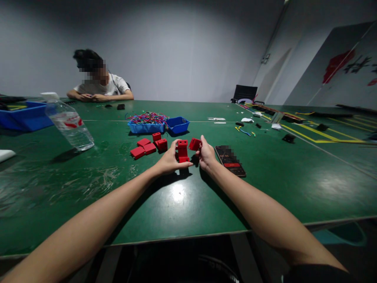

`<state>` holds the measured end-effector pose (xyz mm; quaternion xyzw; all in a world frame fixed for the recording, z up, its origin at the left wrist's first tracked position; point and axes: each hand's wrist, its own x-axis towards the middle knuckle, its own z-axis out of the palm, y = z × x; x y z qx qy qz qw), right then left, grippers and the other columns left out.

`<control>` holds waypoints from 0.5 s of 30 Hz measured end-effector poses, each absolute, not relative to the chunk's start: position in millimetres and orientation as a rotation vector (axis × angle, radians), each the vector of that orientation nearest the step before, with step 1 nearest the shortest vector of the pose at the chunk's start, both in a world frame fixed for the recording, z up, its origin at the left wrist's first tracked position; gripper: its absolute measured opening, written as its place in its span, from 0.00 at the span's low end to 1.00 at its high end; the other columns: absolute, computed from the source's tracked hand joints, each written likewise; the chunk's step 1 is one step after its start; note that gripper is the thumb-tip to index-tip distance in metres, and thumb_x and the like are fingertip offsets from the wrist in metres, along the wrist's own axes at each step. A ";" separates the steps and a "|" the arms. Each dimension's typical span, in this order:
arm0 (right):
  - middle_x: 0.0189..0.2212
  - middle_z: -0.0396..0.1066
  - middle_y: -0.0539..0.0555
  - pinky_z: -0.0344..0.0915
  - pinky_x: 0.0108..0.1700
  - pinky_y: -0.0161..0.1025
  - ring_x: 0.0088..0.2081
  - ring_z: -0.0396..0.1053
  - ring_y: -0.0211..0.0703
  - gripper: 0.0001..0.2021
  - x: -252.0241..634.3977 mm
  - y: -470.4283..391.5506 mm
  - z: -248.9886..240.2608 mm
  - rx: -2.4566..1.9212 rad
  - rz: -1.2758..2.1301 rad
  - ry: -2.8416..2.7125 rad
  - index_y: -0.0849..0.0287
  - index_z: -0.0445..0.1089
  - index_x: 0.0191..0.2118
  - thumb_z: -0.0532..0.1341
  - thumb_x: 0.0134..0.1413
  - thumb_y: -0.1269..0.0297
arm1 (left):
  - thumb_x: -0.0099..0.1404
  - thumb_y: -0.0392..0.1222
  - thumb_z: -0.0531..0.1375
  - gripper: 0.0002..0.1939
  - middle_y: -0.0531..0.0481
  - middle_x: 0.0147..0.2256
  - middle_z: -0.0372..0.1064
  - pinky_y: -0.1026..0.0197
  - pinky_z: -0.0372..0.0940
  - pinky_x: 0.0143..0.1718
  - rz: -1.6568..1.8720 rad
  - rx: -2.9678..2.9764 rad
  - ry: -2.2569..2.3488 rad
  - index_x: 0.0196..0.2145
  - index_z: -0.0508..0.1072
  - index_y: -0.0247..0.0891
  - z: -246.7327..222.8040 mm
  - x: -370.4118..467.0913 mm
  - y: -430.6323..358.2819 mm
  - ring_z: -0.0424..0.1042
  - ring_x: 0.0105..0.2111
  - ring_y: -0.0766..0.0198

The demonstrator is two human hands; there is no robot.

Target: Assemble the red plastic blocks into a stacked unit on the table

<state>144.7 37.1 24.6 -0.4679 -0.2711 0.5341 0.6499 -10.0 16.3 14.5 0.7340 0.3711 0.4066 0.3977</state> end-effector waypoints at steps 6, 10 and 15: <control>0.16 0.67 0.48 0.52 0.19 0.33 0.15 0.56 0.30 0.15 145.2 36.1 26.5 -1.117 1.231 -0.675 0.59 0.64 0.21 0.66 0.44 0.55 | 0.46 0.48 0.71 0.49 0.35 0.54 0.64 0.49 0.67 0.50 0.992 1.851 0.966 0.59 0.50 0.38 17.9 -9.7 13.8 0.73 0.46 0.53; 0.17 0.66 0.46 0.52 0.20 0.31 0.17 0.58 0.30 0.14 144.9 35.3 22.7 -1.117 1.202 -0.718 0.58 0.60 0.20 0.67 0.39 0.61 | 0.45 0.47 0.71 0.49 0.36 0.53 0.64 0.49 0.67 0.50 0.995 1.842 0.955 0.59 0.50 0.39 18.7 -9.9 13.5 0.73 0.45 0.53; 0.16 0.59 0.41 0.50 0.20 0.31 0.18 0.56 0.30 0.16 145.8 38.5 17.4 -1.087 1.097 -0.791 0.56 0.56 0.23 0.67 0.32 0.64 | 0.45 0.45 0.72 0.48 0.37 0.53 0.63 0.48 0.68 0.49 0.997 1.751 0.941 0.58 0.51 0.40 19.1 -8.2 13.1 0.74 0.42 0.56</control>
